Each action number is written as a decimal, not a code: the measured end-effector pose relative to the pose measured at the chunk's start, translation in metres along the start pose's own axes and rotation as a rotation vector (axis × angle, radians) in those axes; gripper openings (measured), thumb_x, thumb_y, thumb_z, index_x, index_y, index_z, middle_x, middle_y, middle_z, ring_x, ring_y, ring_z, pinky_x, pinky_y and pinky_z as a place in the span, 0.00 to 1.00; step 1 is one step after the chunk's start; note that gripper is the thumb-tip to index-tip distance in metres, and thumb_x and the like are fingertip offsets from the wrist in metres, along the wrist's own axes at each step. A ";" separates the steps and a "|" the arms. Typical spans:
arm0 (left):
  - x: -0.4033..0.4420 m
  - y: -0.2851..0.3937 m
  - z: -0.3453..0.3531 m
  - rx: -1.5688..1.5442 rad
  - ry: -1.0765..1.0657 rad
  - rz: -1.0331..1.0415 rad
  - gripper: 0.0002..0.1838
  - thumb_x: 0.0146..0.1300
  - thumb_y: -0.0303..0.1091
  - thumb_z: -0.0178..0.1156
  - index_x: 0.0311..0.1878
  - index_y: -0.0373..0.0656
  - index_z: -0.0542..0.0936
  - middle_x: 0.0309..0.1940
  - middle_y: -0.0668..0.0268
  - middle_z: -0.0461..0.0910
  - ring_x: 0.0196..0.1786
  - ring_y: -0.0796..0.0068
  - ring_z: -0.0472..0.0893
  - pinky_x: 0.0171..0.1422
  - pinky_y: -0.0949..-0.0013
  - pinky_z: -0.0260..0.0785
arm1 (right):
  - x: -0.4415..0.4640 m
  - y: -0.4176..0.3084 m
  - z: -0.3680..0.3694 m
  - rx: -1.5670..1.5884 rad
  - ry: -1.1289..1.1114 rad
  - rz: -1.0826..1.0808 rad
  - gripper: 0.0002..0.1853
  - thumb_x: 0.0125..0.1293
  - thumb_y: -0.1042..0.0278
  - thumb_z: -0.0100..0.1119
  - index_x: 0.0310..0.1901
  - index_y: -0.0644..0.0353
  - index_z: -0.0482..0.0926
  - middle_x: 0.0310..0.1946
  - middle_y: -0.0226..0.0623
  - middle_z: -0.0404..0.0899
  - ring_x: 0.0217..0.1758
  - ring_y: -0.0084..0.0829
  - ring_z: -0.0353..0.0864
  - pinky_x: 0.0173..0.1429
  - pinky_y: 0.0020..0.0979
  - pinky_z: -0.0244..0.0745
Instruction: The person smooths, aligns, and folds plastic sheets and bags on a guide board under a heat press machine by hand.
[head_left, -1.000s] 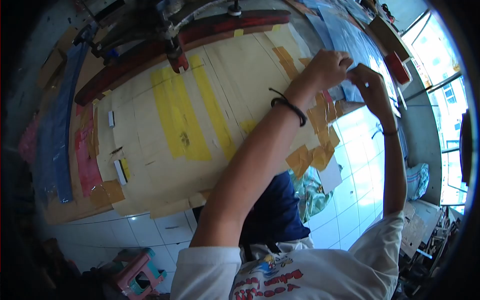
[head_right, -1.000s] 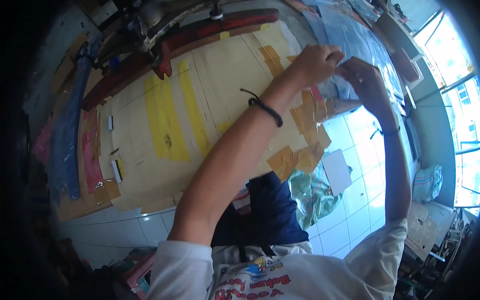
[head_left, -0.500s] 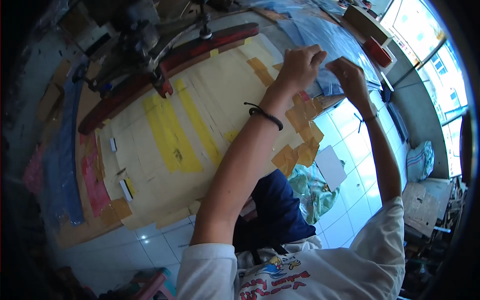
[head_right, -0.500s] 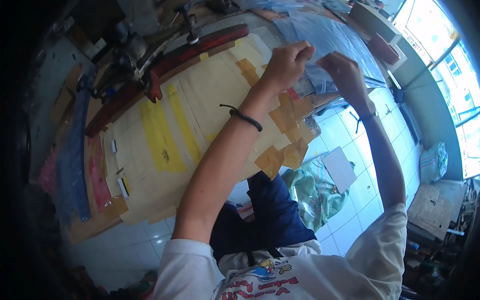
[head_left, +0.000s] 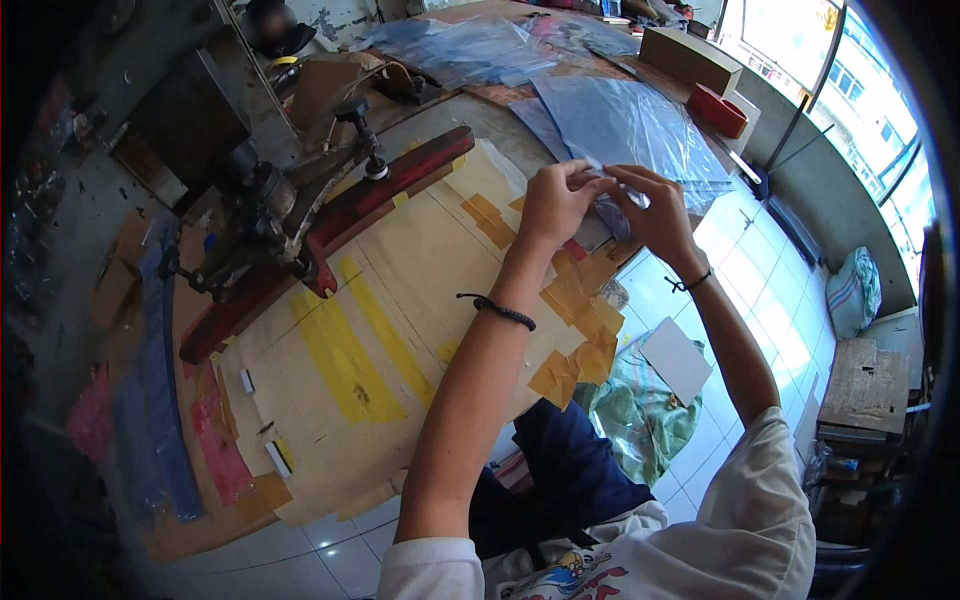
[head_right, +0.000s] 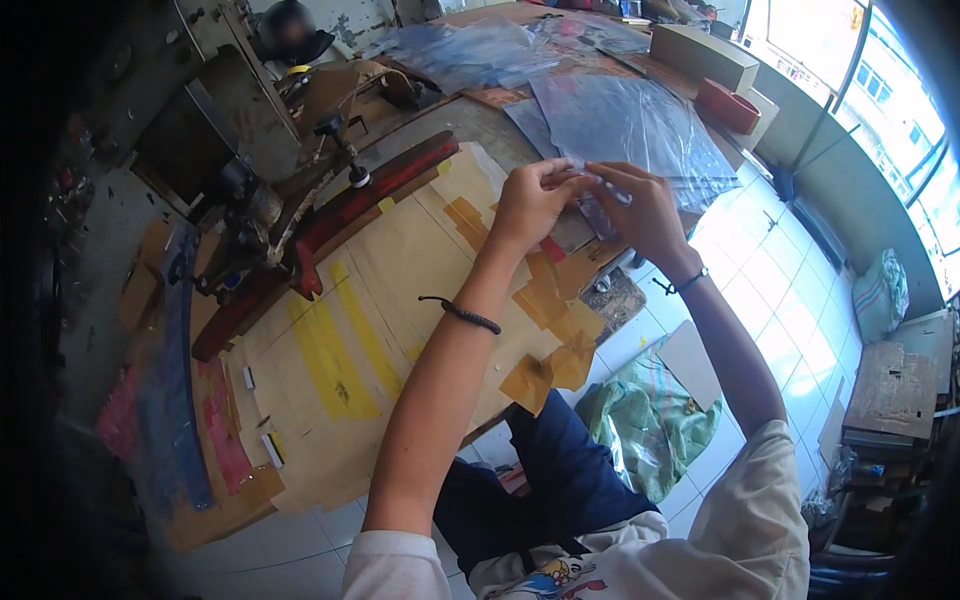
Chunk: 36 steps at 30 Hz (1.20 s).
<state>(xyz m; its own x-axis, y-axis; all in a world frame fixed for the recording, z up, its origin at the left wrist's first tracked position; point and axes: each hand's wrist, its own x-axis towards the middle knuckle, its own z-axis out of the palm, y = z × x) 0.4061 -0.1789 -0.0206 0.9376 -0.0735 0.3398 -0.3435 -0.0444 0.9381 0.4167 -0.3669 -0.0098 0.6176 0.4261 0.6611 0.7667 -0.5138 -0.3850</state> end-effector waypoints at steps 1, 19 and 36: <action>0.001 0.003 -0.003 -0.062 0.008 -0.031 0.29 0.66 0.37 0.72 0.60 0.22 0.78 0.44 0.54 0.87 0.44 0.74 0.87 0.47 0.74 0.81 | 0.004 -0.002 0.003 0.019 -0.019 -0.031 0.15 0.68 0.69 0.67 0.56 0.57 0.86 0.53 0.44 0.86 0.50 0.41 0.88 0.53 0.35 0.82; 0.001 0.010 -0.001 -0.051 0.190 0.060 0.20 0.65 0.29 0.71 0.58 0.30 0.83 0.44 0.56 0.89 0.44 0.78 0.87 0.51 0.76 0.78 | 0.040 0.002 -0.006 0.398 -0.208 0.240 0.14 0.73 0.71 0.63 0.56 0.66 0.85 0.45 0.39 0.87 0.46 0.29 0.89 0.52 0.28 0.86; -0.002 0.013 -0.002 0.035 0.167 0.085 0.18 0.63 0.29 0.71 0.57 0.35 0.85 0.45 0.57 0.90 0.45 0.78 0.87 0.51 0.73 0.78 | 0.043 -0.005 -0.010 0.521 -0.233 0.440 0.16 0.73 0.65 0.65 0.55 0.69 0.85 0.44 0.43 0.88 0.48 0.30 0.89 0.51 0.30 0.89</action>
<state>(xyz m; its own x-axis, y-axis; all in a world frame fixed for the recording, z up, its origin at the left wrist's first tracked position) 0.4002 -0.1772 -0.0086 0.9001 0.0875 0.4267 -0.4206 -0.0803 0.9037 0.4379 -0.3532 0.0268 0.8654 0.4390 0.2416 0.3862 -0.2771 -0.8798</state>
